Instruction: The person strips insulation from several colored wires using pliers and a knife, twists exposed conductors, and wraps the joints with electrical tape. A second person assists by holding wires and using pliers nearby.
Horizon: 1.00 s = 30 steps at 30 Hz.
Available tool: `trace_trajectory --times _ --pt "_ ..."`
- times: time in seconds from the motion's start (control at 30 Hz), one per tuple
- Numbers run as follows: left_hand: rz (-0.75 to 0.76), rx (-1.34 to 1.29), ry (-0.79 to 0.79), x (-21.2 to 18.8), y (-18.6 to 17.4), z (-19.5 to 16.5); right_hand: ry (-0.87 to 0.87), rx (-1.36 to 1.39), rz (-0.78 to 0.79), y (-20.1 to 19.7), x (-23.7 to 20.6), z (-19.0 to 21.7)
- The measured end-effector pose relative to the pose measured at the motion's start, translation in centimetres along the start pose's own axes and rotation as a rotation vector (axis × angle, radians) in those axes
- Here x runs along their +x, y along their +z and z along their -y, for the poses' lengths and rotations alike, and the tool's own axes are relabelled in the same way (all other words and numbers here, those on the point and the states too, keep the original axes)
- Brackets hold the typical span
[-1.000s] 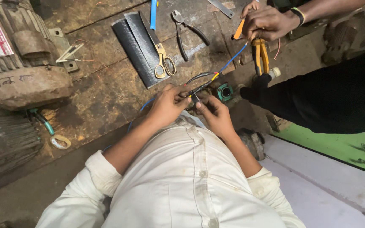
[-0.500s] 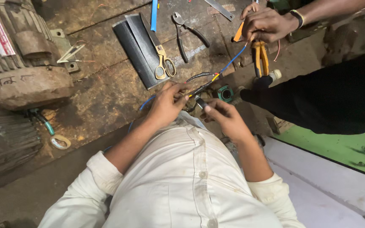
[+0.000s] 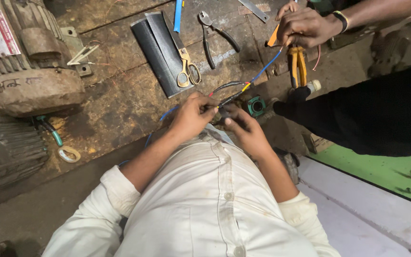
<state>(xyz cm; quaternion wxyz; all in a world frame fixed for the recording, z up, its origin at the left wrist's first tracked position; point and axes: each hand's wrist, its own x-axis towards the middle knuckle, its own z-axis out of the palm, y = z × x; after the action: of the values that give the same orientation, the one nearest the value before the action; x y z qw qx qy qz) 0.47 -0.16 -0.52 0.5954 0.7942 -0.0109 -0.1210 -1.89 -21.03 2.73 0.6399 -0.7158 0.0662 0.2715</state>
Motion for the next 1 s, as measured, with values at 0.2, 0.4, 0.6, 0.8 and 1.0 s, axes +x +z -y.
trace_trajectory --times 0.2,0.4,0.6,0.8,1.0 --pt "-0.022 0.022 0.199 -0.3 -0.5 -0.4 0.063 0.388 0.082 -0.9 -1.0 2.2" --pt "-0.106 0.084 0.157 0.9 -0.5 -0.9 -0.055 0.442 -0.044 1.6 3.1 0.9" --pt "-0.004 0.082 0.267 0.7 -0.3 0.6 -0.248 -0.098 -0.043 0.9 2.2 0.5" --pt "0.039 0.161 0.296 0.6 -0.2 1.0 -0.440 -0.886 -0.139 0.8 0.5 1.0" --pt "-0.026 0.076 0.274 1.2 -1.2 -0.7 -0.100 0.254 -0.044 -1.1 1.6 2.9"
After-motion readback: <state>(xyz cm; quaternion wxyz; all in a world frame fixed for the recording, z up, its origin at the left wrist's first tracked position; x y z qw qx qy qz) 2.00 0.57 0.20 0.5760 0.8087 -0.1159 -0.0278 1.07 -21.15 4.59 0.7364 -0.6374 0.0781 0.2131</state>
